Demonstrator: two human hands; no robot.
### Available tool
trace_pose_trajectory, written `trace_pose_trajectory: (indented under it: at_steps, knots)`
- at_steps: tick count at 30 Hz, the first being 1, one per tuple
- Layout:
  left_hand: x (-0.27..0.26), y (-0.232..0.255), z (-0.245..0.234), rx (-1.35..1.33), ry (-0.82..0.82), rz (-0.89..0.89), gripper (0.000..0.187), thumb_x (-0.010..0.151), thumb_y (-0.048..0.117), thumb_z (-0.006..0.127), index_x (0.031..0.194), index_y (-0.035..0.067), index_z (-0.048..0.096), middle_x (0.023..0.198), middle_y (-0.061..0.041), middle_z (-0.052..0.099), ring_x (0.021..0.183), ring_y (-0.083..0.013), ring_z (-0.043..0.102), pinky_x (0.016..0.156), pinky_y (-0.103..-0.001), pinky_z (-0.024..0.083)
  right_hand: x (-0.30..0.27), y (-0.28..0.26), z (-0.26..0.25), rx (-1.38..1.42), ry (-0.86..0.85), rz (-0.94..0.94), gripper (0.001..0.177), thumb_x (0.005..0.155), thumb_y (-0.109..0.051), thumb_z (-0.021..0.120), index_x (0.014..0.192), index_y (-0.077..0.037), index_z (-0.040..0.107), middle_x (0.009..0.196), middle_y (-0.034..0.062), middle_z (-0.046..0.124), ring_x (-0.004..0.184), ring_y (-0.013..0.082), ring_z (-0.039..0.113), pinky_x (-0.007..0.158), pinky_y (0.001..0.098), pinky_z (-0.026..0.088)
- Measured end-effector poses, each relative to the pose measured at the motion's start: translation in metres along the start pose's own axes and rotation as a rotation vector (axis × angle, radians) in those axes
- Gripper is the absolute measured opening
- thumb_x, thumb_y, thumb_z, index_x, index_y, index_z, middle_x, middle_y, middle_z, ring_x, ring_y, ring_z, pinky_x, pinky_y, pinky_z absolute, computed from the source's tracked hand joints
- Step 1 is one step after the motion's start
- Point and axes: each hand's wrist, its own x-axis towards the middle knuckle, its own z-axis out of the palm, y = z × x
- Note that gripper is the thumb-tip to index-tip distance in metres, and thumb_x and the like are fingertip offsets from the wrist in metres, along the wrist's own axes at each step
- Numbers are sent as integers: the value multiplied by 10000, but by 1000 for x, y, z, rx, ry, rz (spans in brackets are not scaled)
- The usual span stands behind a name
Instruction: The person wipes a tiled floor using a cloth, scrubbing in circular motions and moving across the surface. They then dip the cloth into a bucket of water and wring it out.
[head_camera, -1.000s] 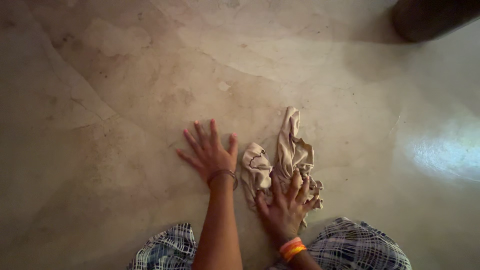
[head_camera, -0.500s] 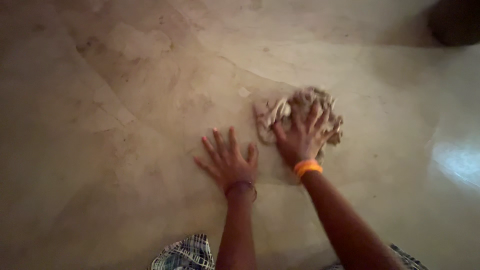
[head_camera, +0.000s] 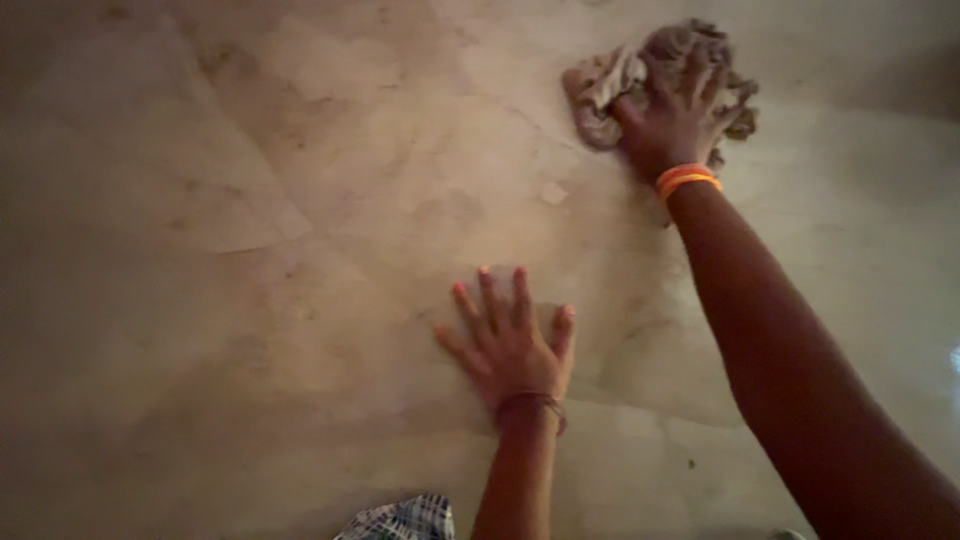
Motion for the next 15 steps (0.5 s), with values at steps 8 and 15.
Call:
trace_pose_trajectory:
  at_steps: [8,15]
  knots:
    - [-1,-1,-4,-11,64,19,763,920,690,443,1576,308,369,1672,-110,279,1540,-407,195,1163,-749,82,-27,-4,-16,79,-18,-97,687,915,-529,552,1558,-296,480,1702,206,171,1505,536,92,1127,776,-42]
    - [-1,-4,-3,0,35,24,758,918,698,450,1566,312,383,1666,-106,293,1538,-406,201,1150,-765,89,-152,-2,-37,59,-40,-156,617,965,-492,562,1535,-257,539,1722,225,197,1546,533,135,1191,749,18]
